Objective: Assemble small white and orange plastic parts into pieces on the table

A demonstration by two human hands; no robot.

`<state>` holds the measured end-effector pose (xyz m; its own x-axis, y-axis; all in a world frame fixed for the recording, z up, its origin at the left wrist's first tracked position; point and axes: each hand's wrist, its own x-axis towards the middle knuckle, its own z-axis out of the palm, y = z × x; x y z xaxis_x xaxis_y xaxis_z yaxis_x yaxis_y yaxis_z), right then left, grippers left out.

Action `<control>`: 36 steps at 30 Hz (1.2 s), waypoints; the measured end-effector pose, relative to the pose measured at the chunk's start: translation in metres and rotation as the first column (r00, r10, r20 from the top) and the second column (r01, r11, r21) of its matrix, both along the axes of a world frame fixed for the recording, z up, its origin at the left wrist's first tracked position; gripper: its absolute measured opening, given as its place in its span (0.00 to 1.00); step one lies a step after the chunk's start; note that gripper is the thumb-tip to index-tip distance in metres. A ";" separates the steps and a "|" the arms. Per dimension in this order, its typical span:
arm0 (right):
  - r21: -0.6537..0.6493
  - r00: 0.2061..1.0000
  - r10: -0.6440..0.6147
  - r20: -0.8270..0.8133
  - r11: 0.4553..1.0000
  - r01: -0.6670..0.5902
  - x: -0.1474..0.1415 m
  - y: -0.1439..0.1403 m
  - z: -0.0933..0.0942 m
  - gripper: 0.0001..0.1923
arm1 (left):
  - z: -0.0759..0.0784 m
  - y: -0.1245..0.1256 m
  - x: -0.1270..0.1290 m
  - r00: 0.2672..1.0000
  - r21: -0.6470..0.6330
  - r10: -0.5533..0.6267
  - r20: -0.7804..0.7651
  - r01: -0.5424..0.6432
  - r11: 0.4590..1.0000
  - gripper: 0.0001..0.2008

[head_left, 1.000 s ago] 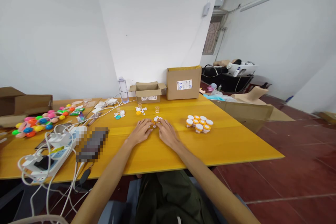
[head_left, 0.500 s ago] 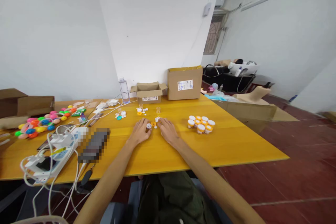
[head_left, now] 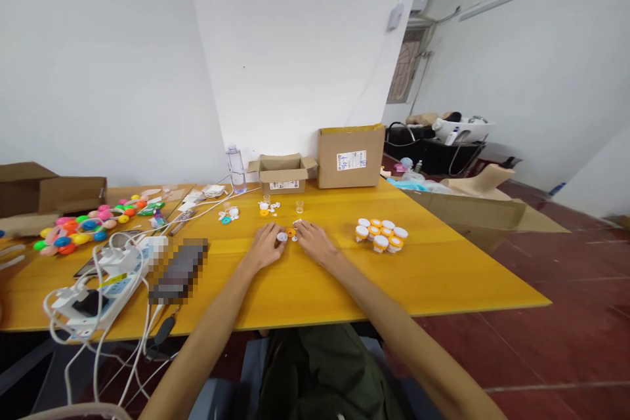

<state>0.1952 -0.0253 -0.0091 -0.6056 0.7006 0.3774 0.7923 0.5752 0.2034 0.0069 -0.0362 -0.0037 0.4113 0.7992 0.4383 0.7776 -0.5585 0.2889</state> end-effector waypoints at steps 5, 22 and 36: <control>-0.001 1.000 0.024 0.012 1.000 -0.024 0.001 0.002 0.000 0.15 | 0.000 -0.001 0.000 0.997 0.000 -0.053 -0.051 0.053 0.999 0.12; 0.014 0.981 -0.056 -0.184 0.998 0.059 0.011 -0.002 -0.001 0.14 | -0.001 0.000 0.001 0.990 0.013 -0.114 -0.082 0.116 0.993 0.11; -0.078 0.948 -0.161 -0.275 0.986 0.145 0.012 -0.019 0.004 0.17 | -0.003 0.000 0.000 0.990 -0.042 -0.124 -0.063 0.122 0.992 0.16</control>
